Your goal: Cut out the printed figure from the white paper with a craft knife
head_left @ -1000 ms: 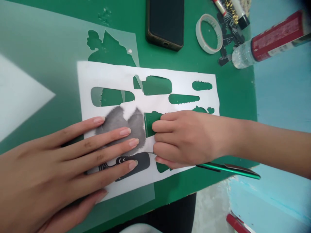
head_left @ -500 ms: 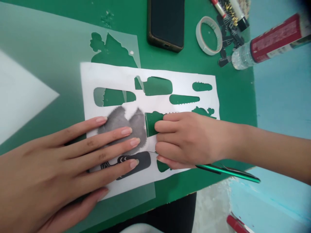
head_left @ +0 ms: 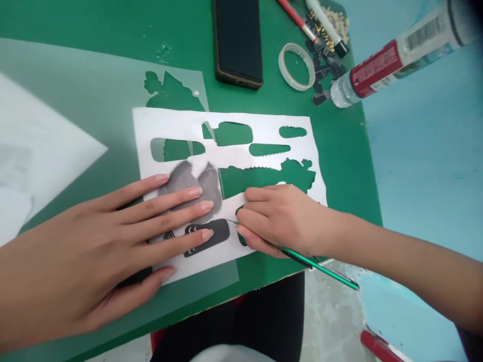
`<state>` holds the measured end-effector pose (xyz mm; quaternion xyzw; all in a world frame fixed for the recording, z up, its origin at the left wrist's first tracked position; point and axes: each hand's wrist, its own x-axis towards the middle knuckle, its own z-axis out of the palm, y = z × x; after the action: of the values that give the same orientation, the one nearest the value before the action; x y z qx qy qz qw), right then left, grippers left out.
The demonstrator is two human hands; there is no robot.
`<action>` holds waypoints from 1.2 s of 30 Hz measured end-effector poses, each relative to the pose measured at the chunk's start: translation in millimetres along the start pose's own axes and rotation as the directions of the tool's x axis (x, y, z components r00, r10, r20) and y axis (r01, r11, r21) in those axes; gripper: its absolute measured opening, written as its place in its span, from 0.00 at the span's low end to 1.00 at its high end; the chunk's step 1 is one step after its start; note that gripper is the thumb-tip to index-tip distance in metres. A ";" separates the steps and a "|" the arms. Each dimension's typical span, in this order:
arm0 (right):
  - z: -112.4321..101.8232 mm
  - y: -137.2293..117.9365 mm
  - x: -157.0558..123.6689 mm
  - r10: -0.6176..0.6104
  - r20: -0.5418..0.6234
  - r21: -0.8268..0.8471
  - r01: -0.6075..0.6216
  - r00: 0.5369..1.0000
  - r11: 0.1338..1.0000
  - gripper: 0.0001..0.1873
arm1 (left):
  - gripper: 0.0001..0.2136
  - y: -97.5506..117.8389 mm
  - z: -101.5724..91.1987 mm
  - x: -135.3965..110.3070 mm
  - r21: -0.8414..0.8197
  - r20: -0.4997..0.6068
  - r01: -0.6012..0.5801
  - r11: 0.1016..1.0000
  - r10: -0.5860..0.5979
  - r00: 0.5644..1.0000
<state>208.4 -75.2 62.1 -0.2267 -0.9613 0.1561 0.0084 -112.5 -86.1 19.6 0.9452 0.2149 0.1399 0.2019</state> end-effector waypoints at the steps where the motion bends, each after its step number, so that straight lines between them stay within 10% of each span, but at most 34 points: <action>1: 0.6 0.1 -0.1 0.001 0.006 -0.004 -0.001 1.000 1.000 0.22 | 0.28 -0.2 0.2 -0.6 0.016 0.006 -0.027 0.999 0.027 1.000; 36: 5.4 -13.7 -1.6 0.062 -0.110 0.006 -0.062 0.992 0.998 0.24 | 0.28 0.4 2.2 -0.1 0.078 0.026 -0.031 0.996 0.030 0.999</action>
<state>203.4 -89.1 61.2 -0.2649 -0.9517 0.1447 0.0569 -111.6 -87.1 17.8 0.9573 0.2032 0.1227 0.1650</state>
